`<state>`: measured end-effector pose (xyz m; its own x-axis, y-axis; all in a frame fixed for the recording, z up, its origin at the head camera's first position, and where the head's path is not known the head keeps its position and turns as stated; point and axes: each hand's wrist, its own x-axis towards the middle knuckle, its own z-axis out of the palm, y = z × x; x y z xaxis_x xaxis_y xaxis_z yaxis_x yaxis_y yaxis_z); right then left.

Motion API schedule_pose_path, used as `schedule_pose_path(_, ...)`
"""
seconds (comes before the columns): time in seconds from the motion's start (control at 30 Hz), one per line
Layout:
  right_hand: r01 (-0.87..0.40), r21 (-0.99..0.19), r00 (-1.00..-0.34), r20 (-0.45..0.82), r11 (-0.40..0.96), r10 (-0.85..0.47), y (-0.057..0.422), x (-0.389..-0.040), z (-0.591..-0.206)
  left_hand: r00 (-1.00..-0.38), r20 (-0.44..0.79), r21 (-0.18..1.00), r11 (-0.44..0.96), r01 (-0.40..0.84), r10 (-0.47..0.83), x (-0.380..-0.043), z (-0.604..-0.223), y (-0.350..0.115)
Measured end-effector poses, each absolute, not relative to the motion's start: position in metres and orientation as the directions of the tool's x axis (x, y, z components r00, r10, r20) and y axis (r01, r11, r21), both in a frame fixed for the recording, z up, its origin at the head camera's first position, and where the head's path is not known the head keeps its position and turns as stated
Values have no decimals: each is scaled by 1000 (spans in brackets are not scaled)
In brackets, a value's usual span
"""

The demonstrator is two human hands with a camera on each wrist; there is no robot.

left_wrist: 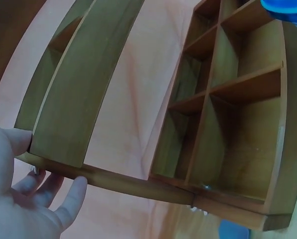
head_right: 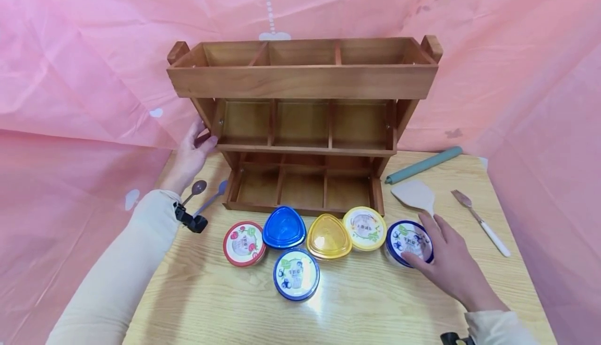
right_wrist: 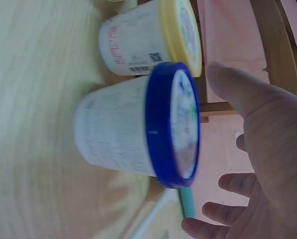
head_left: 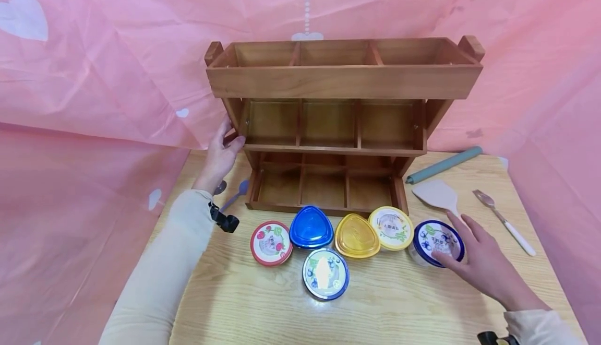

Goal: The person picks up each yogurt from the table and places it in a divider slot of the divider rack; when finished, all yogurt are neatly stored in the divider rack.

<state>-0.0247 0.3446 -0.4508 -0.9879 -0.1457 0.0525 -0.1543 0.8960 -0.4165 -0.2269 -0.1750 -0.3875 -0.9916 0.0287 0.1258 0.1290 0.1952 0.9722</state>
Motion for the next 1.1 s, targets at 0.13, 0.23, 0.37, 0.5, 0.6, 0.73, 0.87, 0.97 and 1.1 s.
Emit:
schedule_pose_path(0.13,-169,-437,-985,89,883,-145,341,-19,-465,-991,126,970,202,131,39,-226,-387,-176)
schedule_pose_path(0.23,-159,-449,-987,79,879,-138,339,-16,-474,-992,112,975,190,119,49,-224,-383,-175)
schedule_pose_path(0.37,-159,-445,-987,84,881,-136,337,-16,-481,-994,97,978,180,106,57,-215,-370,-170)
schedule_pose_path(0.5,-195,-449,-979,137,872,-149,337,-17,-482,-994,94,976,192,104,61,-209,-361,-167)
schedule_pose_path(0.6,-165,-470,-985,116,867,-125,336,-16,-482,-993,94,975,195,105,65,-209,-361,-167)
schedule_pose_path(0.73,-70,-492,-998,31,868,-63,336,-12,-479,-994,82,977,191,93,67,-210,-361,-168)
schedule_pose_path(0.87,-7,-492,-1000,-18,871,-18,339,-8,-471,-995,76,978,188,88,68,-210,-361,-168)
schedule_pose_path(0.97,9,-491,-1000,-16,871,2,341,-6,-462,-995,75,980,181,86,68,-210,-362,-168)
schedule_pose_path(1.1,-12,-485,-999,43,874,10,347,-5,-448,-995,77,981,173,87,66,-210,-362,-168)
